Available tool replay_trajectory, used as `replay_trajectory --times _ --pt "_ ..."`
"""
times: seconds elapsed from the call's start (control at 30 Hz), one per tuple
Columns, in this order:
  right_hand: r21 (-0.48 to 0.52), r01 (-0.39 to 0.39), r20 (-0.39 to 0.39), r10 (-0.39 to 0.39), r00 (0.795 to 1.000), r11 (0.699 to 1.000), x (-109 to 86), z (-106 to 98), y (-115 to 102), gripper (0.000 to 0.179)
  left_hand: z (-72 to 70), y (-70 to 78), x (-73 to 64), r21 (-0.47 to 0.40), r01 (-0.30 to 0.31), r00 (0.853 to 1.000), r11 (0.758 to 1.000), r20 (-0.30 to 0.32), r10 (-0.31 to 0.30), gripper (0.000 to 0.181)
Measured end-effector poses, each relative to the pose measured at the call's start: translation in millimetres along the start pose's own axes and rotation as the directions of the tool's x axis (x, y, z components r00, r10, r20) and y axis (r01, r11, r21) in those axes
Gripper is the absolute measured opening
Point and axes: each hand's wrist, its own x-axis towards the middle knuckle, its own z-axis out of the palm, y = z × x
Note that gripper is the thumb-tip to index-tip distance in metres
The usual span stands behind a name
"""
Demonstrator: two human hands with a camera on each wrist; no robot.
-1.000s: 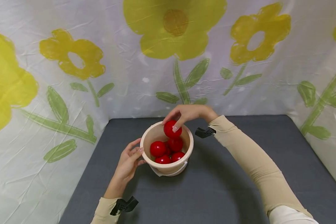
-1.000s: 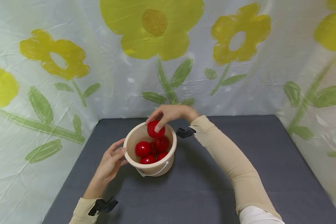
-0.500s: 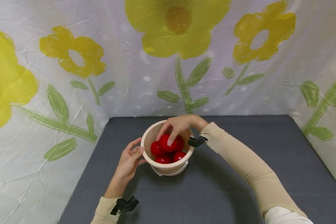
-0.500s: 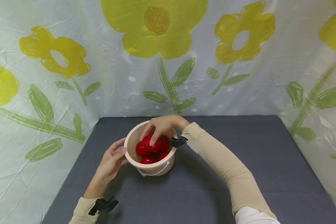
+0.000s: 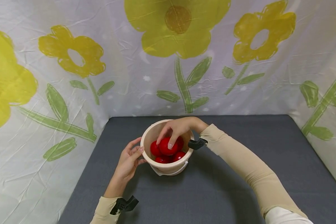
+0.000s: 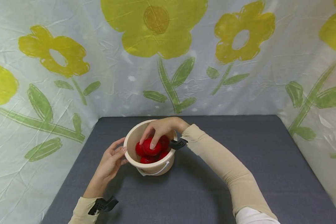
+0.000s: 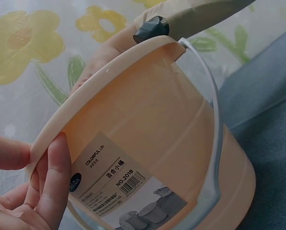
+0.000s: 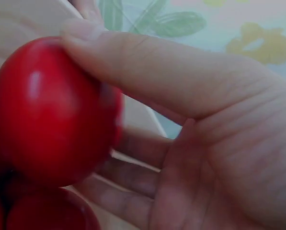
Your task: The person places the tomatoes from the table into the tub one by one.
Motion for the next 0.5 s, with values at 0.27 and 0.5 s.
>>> replay_trajectory --times 0.27,0.5 --pt "0.017 0.044 -0.049 -0.043 0.998 0.999 -1.5 -1.4 -0.8 0.046 -0.1 1.3 1.2 0.003 -0.003 1.0 1.0 -0.003 0.003 0.052" --pt "0.021 0.068 -0.111 -0.065 0.992 0.998 -5.0 -0.1 -0.6 0.047 -0.1 3.0 3.0 0.011 0.015 1.0 1.0 -0.007 -0.015 0.052"
